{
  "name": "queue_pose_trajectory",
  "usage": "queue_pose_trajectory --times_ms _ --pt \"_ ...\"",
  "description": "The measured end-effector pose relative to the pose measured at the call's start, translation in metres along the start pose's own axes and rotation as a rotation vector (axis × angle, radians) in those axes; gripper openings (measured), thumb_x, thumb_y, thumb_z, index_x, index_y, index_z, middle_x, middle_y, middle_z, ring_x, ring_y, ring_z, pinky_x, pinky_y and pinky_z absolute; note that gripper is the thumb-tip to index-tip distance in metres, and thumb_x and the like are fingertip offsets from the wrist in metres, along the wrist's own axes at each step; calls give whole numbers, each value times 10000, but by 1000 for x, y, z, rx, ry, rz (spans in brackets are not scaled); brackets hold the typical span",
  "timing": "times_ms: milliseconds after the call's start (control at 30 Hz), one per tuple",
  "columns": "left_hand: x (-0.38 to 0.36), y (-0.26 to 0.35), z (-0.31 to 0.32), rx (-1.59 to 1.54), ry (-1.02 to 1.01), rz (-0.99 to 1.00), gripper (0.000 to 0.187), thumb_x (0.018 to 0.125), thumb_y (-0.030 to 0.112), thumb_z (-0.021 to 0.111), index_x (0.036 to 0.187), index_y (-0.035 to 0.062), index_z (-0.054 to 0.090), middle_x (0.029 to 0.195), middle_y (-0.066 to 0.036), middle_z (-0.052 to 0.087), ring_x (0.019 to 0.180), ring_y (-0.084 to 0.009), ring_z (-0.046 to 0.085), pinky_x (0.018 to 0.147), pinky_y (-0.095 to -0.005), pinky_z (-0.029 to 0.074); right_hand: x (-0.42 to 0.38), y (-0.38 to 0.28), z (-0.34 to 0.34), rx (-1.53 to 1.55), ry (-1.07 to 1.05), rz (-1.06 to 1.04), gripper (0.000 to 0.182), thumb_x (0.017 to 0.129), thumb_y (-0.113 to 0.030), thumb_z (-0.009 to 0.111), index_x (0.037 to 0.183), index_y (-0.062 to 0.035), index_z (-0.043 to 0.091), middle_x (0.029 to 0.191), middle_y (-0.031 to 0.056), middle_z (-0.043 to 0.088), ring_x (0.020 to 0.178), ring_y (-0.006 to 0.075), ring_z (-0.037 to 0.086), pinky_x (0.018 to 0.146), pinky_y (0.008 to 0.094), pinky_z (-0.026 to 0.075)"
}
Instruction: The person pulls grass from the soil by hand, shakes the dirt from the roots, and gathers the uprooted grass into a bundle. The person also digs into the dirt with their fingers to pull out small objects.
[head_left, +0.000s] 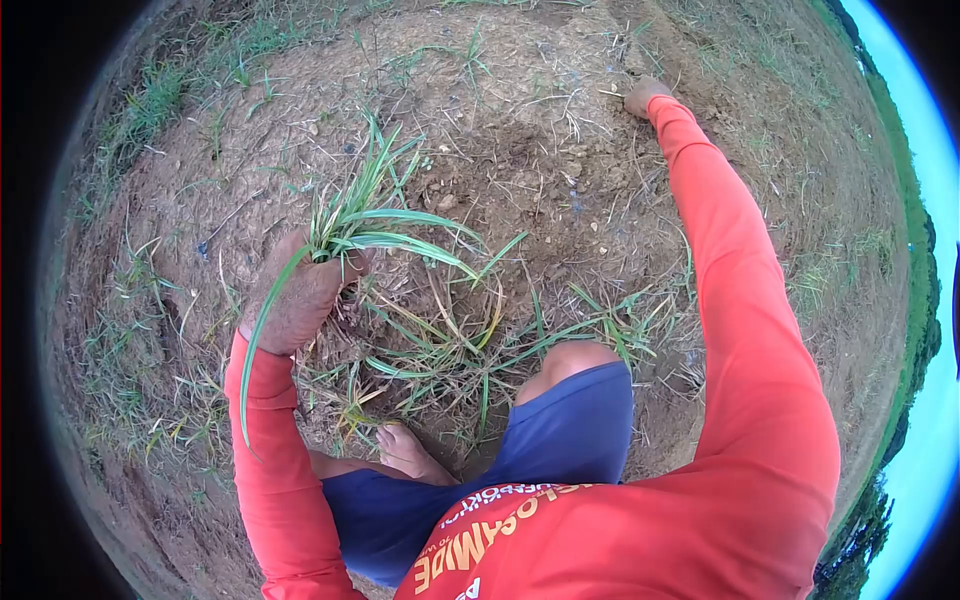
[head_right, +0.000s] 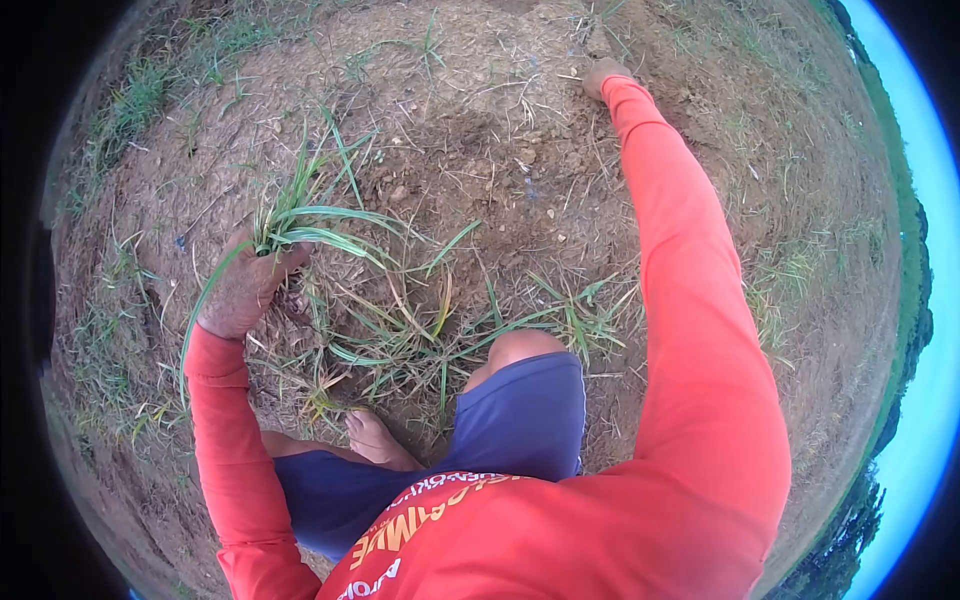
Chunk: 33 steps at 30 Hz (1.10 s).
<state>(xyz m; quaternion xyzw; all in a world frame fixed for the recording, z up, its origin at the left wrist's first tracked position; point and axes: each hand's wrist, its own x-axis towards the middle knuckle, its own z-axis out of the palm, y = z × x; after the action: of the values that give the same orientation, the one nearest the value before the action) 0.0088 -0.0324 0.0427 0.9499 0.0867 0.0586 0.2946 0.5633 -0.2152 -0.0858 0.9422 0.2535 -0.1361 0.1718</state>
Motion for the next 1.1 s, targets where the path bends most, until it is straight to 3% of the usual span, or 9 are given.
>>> queue_pose_trajectory --times_ms 233,400,467,567,700,767,833,867,1100 --pt "-1 10 -1 -104 -75 -187 187 894 138 673 1060 67 721 964 -150 683 865 -352 638 758 -439 493 -11 7 10 239 135 127 439 890 -272 643 1228 1 703 1300 253 660 1228 405 634 1041 463 511" --pt "-8 -10 5 30 -165 -184 293 900 104 603 1155 146 741 1155 -99 703 1067 -332 621 879 -463 475 48 62 15 -75 105 -108 444 838 -317 691 1126 18 737 1223 255 692 1174 393 660 999 422 524" --pt "-6 -20 8 103 -126 -20 245 944 152 629 1166 120 728 1116 -107 716 1044 -277 655 850 -433 491 12 70 -33 -3 118 -162 426 841 -337 700 1079 14 740 1138 245 702 1072 386 671 930 432 523" --pt "10 -2 11 -368 -68 -393 268 968 296 679 1140 99 739 971 -114 727 883 -206 672 776 -382 495 -63 82 -103 94 209 -415 382 875 -393 699 928 -17 741 845 215 697 786 381 638 759 483 480" --pt "18 2 8 -259 -69 -362 408 933 445 718 1086 69 756 817 -84 703 738 -139 609 708 -345 471 -130 68 -122 797 382 -307 421 911 -435 721 756 -45 691 714 23 621 655 148 533 618 367 423" --pt "16 -13 17 -263 -3 -255 428 917 461 726 1062 60 765 781 -60 692 721 -118 577 700 -341 459 -107 67 -101 1320 -1 -355 402 893 -462 745 880 -60 757 755 -13 635 644 105 520 571 344 427" --pt "21 16 4 -439 8 -489 386 932 416 719 1069 57 758 782 -16 665 724 -101 550 689 -333 449 -63 42 -19 764 105 -243 440 876 -459 755 909 -20 751 744 20 635 655 156 550 591 387 457" --pt "17 8 7 -457 42 -493 376 935 408 716 1070 59 754 778 -15 653 728 -105 549 691 -338 451 -47 29 13 -91 337 -99 455 871 -455 757 903 -1 741 735 35 629 665 181 562 609 410 470" --pt "-15 8 -9 -770 267 -503 249 915 252 749 1070 57 749 871 49 672 737 -49 569 672 -245 446 -168 19 -80 969 26 -349 361 850 -390 784 839 -30 759 765 45 689 585 133 528 562 339 426"
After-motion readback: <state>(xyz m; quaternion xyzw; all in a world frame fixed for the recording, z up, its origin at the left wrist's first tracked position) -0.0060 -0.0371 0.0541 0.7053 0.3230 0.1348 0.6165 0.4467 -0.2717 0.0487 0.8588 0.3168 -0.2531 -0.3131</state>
